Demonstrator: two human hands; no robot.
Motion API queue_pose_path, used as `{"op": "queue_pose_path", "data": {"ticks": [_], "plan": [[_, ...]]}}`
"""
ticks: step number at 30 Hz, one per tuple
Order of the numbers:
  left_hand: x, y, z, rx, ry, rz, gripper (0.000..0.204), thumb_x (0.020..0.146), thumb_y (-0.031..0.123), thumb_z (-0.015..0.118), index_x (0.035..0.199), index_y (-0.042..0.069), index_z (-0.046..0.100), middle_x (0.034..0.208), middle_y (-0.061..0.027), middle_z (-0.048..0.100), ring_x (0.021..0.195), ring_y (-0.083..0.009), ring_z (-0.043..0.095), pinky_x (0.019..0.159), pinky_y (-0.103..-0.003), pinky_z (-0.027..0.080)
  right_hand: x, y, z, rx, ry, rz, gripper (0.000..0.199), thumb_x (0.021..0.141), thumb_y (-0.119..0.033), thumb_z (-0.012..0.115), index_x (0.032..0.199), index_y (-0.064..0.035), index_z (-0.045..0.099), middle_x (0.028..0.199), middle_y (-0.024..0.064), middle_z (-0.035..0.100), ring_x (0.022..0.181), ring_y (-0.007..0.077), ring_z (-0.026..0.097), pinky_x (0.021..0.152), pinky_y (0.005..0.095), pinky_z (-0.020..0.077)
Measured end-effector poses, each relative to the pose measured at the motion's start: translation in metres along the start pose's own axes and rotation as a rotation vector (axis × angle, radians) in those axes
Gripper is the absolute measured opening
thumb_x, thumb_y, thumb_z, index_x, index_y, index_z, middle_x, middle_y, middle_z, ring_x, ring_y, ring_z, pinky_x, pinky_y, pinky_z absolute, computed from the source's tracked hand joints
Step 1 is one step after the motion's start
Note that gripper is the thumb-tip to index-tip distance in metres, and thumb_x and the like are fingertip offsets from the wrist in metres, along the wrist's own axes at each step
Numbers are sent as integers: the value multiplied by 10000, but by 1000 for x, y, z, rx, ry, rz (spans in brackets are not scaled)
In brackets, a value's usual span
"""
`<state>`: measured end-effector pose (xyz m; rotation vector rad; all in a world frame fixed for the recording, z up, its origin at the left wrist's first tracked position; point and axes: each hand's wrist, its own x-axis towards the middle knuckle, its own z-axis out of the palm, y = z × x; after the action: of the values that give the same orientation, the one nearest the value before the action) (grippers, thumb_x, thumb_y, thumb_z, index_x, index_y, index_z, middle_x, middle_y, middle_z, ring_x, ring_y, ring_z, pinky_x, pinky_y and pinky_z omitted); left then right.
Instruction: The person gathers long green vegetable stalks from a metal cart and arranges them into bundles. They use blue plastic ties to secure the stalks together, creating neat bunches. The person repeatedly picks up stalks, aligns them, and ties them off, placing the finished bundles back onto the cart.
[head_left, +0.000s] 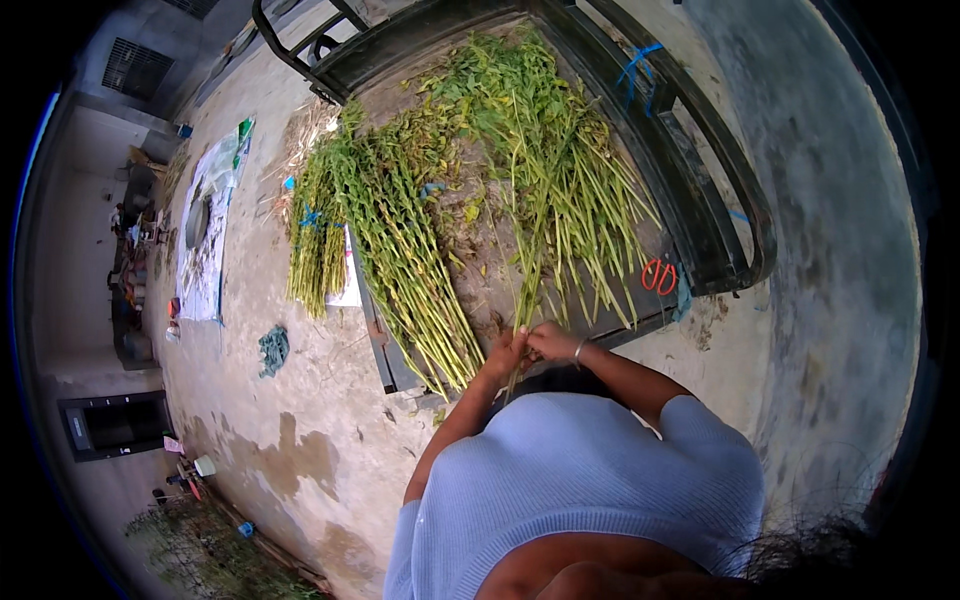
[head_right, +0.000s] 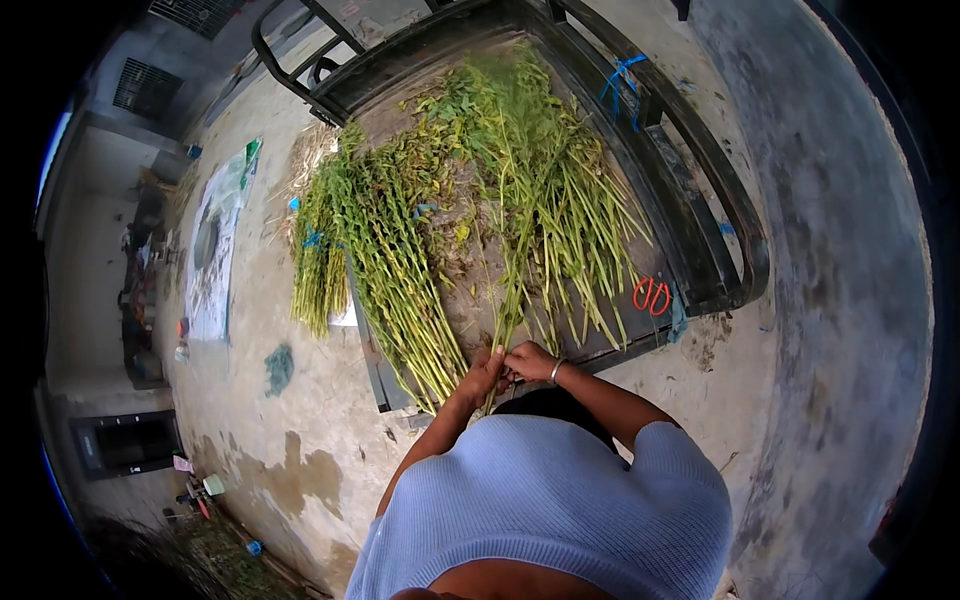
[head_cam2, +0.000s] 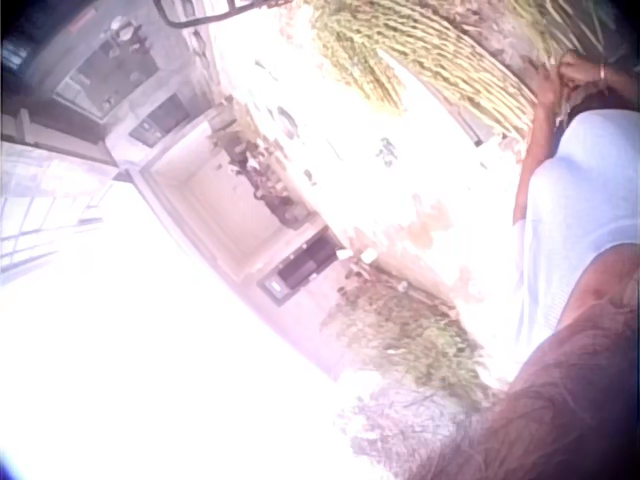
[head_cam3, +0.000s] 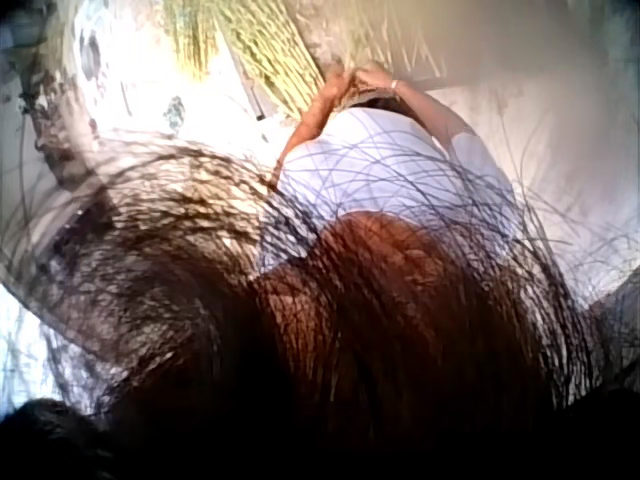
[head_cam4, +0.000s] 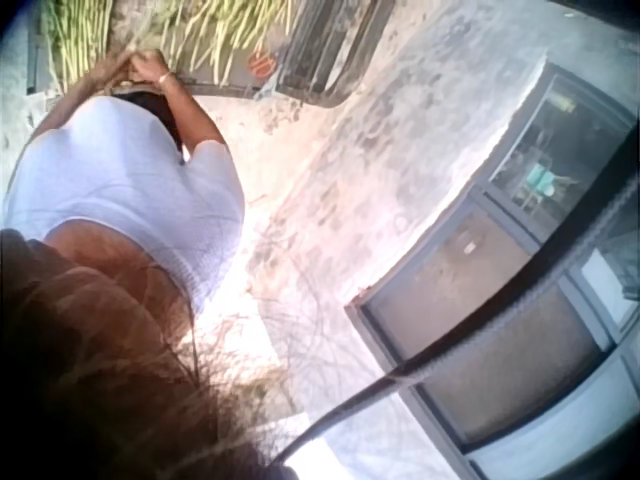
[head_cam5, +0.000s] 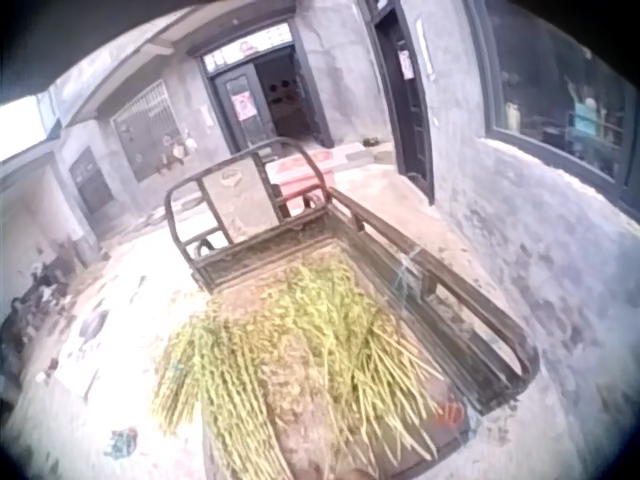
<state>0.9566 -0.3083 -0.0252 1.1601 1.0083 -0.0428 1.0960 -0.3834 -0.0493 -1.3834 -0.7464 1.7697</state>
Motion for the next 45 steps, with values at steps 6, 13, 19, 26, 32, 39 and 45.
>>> {"op": "queue_pose_path", "data": {"ticks": [6, 13, 19, 26, 32, 39, 45], "plan": [[-32, 28, -2, -94, -54, -88, 282, 893, 288, 451, 959, 18, 502, 616, -45, 535, 453, -88, 439, 386, -212, 325, 25, -7, -100, -38, 577, -100, 316, 821, -341, 557, 841, -26, 546, 635, 15, 531, 454, 72, 488, 383, 235, 386], [-32, 38, 4, -200, -26, -213, 283, 887, 275, 464, 895, -1, 521, 706, -111, 607, 432, -98, 439, 382, -224, 346, 103, -69, -195, -514, 684, 188, 409, 825, -382, 497, 793, 18, 573, 765, 203, 576, 711, 355, 554, 675, 460, 452], [-33, 19, -16, -191, 154, -115, 256, 873, 293, 493, 845, 41, 528, 708, -71, 593, 379, -95, 360, 355, -238, 299, 39, -49, -94, 561, 227, -95, 170, 876, -166, 412, 767, -45, 461, 531, 6, 408, 365, 62, 307, 334, 219, 225], [-21, 35, -7, -226, 112, -136, 329, 876, 333, 482, 944, 20, 559, 709, -51, 564, 453, -116, 439, 399, -249, 345, -31, -22, 40, 160, -254, -162, 292, 873, -261, 485, 714, -32, 573, 616, 36, 583, 425, 85, 492, 394, 224, 375], [-20, 35, -13, -27, 99, 15, 244, 806, 240, 604, 895, 18, 552, 608, -17, 543, 454, -110, 471, 396, -207, 369, -14, -32, 20, -75, -468, 13, 317, 866, -294, 492, 845, 9, 582, 662, 43, 583, 499, 85, 523, 445, 210, 401], [-41, 65, -27, -53, 99, 72, 119, 800, 168, 586, 810, 63, 530, 563, 28, 483, 475, -54, 413, 440, -198, 315, 111, 100, -8, -998, 85, -70, 279, 788, -251, 528, 1017, -102, 586, 846, 105, 634, 784, 288, 609, 703, 409, 477], [-81, 87, -32, -40, 254, 154, 76, 807, 102, 586, 842, 61, 532, 578, 38, 472, 497, -45, 402, 455, -199, 317, 143, 131, 5, -1210, 223, -28, 249, 749, -173, 511, 958, -84, 613, 962, 137, 602, 878, 309, 584, 741, 418, 472]]}}
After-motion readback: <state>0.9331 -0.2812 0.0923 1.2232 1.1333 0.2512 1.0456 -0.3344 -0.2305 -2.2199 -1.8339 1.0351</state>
